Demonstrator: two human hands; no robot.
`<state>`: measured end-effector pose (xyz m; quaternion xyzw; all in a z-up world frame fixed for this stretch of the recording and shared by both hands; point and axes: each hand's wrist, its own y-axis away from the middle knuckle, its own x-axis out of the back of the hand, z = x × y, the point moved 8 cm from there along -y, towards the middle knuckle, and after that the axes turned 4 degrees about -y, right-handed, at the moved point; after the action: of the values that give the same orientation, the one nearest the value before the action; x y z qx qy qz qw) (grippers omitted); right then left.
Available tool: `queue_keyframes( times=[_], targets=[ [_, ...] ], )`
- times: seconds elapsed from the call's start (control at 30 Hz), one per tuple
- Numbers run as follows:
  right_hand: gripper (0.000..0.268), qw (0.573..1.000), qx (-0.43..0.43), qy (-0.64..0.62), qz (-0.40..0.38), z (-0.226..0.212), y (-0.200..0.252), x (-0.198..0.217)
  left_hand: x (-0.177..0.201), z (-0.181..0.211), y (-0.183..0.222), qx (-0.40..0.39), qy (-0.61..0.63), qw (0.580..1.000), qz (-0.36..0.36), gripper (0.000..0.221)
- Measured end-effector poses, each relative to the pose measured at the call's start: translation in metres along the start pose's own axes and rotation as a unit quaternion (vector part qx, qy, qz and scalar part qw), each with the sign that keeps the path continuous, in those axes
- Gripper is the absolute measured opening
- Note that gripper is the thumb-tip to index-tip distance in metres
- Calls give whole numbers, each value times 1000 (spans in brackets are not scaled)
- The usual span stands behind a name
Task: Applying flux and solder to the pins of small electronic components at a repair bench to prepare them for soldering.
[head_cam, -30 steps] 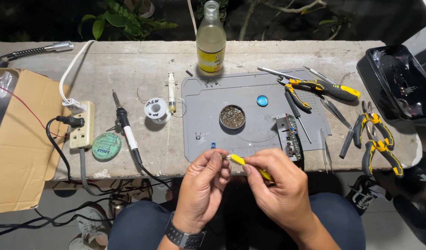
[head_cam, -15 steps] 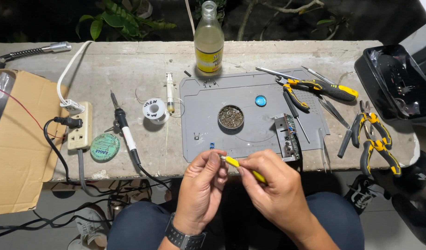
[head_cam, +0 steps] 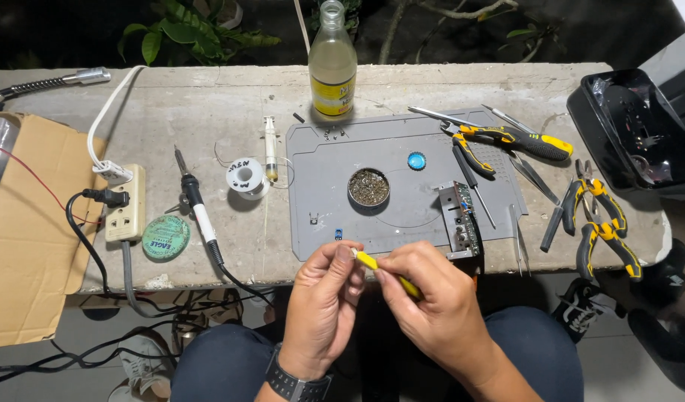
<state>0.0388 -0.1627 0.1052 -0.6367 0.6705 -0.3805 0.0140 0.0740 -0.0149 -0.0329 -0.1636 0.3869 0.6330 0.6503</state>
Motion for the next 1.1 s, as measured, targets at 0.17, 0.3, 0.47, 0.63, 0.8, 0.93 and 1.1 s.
queue_keyframes(
  times=[0.17, 0.3, 0.47, 0.63, 0.8, 0.93, 1.1],
  targets=[
    [6, 1000, -1, 10, 20, -2, -1, 2, -3, 2, 1, -3, -25, 1000, -3, 19],
    [5, 1000, -3, 9, -9, 5, 0, -3, -1, 4, 0, -3, -8, 1000, 7, 18],
    [5, 999, -5, 13, 35, -5, -1, 4, 1, 1, 1, -2, -13, 1000, 19, 16],
    [5, 1000, -16, 6, -12, 3, -2, 1, 3, 4, -1, -6, -9, 1000, 23, 17],
    [3, 1000, -7, 11, -9, 0, 1, 0, -1, -2, 2, -6, -11, 1000, 20, 17],
    [5, 1000, -12, 13, 13, -3, -3, 6, -4, 2, 2, -6, -24, 1000, 14, 17],
    [4, 1000, -12, -8, -22, 4, 0, -2, 3, 2, 0, -2, 8, 1000, 29, 16]
  ],
)
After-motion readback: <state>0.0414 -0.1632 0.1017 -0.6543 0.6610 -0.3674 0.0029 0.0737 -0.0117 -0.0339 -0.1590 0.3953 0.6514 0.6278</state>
